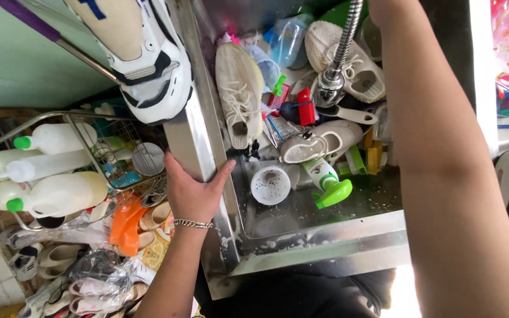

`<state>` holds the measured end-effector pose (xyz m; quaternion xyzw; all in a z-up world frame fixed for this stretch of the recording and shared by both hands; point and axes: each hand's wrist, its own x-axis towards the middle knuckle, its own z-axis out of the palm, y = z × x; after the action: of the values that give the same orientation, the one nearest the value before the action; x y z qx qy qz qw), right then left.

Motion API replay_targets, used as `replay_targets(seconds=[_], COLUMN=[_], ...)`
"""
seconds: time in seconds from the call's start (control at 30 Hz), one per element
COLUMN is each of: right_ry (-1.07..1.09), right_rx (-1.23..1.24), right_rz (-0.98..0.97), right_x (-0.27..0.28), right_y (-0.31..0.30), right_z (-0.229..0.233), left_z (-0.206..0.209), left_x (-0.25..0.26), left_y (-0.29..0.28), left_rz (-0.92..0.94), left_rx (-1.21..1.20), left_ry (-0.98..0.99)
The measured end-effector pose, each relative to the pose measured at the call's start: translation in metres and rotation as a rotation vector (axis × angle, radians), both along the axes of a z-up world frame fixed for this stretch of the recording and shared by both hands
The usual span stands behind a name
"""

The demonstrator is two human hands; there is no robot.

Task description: The person scrubs a white sneaker with a brush under running water, then rinses it. They apply liquid soap to a white high-top sneaker and rub it by hand, then rinse. Finally, they scrub the sole of a beige sneaker with a yellow sponge and apply foam soap to the upper, scrubbing it with a brush.

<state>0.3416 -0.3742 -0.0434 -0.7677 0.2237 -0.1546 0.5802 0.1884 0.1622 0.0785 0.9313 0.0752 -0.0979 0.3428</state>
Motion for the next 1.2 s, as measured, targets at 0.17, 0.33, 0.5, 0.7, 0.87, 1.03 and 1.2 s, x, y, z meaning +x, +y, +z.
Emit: replay_targets(seconds=[0.17,0.33,0.5,0.7,0.87,1.03,1.2], right_ry=[0.195,0.779,1.145,1.328,0.784,0.886,1.063], right_rx=[-0.4,-0.525,-0.586,-0.442,0.288,0.053,-0.334], right_rz=[0.233,0.278,0.102,0.002,-0.285,-0.033,0.178], right_x=[-0.077,-0.197,-0.274,-0.276,-0.272,-0.276,-0.254], right_y=[-0.006,0.02,-0.036,-0.059,-0.042,-0.031,-0.009], right_z=[0.011,0.035,-0.047,-0.084,-0.069,-0.056,-0.034], left_z=[-0.004,-0.003,-0.006,-0.004,-0.007,-0.003,0.007], left_x=[0.0,-0.002,-0.001,0.001,0.004,0.002,-0.001], left_y=[0.001,0.003,0.004,0.004,0.008,0.004,-0.006], left_rz=[-0.014,-0.044,-0.073,-0.078,-0.069,-0.074,-0.017], left_rx=[0.016,0.067,0.085,0.082,0.092,0.111,0.085], left_ry=[-0.039,-0.052,-0.08,-0.083,-0.088,-0.06,-0.05])
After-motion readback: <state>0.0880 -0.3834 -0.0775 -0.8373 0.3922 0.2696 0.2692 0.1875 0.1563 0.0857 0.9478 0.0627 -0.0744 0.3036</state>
